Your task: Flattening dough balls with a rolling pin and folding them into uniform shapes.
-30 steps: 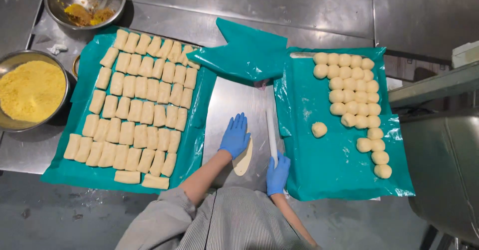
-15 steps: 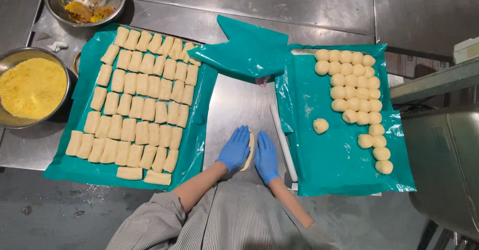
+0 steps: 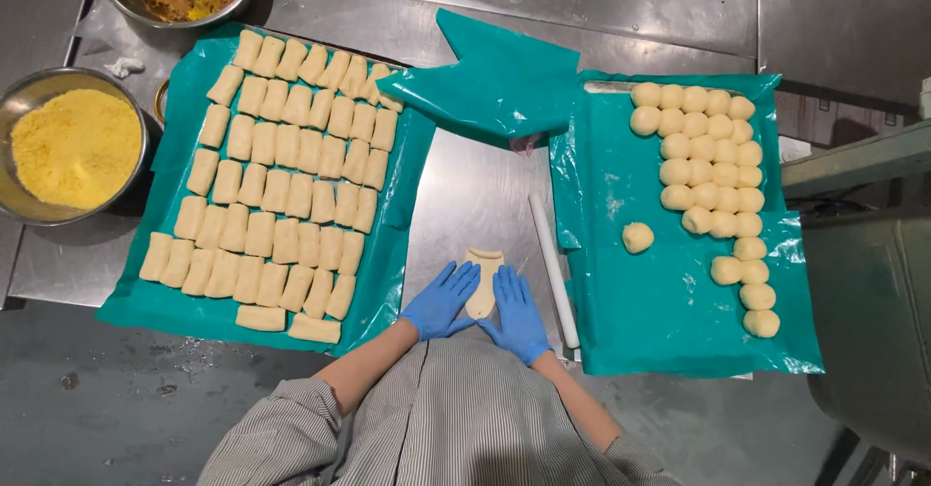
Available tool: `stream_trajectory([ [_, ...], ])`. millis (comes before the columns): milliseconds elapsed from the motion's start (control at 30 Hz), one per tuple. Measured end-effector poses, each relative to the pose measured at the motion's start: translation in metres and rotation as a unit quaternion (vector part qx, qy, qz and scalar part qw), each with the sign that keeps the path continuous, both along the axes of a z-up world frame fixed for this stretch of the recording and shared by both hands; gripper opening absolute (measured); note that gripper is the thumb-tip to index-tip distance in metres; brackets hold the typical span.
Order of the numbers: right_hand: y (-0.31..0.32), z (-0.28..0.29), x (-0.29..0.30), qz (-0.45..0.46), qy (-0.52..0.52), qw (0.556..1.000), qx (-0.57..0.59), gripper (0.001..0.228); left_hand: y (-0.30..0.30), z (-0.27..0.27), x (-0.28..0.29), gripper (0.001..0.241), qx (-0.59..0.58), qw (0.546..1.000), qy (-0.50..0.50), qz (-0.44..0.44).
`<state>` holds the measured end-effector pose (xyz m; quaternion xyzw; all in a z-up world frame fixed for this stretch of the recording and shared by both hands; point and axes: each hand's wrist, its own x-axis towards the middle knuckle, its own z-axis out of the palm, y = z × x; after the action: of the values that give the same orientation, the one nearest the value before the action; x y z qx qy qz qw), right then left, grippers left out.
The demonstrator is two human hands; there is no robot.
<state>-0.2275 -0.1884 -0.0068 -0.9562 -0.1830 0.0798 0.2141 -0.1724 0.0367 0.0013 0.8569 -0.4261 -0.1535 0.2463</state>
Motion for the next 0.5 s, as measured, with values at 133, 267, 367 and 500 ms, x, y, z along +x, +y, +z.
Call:
stream_trajectory([
  [133,0.007,-0.012,0.004,-0.051,0.013,0.998,-0.029,0.095,-0.004,-0.029,-0.007,0.082,0.010,0.999,-0.043,0.027],
  [267,0.008,-0.016,0.010,-0.079,-0.014,0.995,-0.052,0.091,-0.016,-0.030,-0.002,0.083,0.030,0.995,-0.058,0.075],
  [367,0.015,-0.009,0.002,-0.079,0.007,0.996,-0.050,0.091,-0.017,-0.028,-0.014,0.083,0.030,0.994,-0.030,0.097],
  [500,0.014,-0.027,0.028,-0.124,-0.035,0.987,-0.096,0.080,-0.033,-0.037,0.005,0.080,0.045,0.980,-0.068,0.181],
])
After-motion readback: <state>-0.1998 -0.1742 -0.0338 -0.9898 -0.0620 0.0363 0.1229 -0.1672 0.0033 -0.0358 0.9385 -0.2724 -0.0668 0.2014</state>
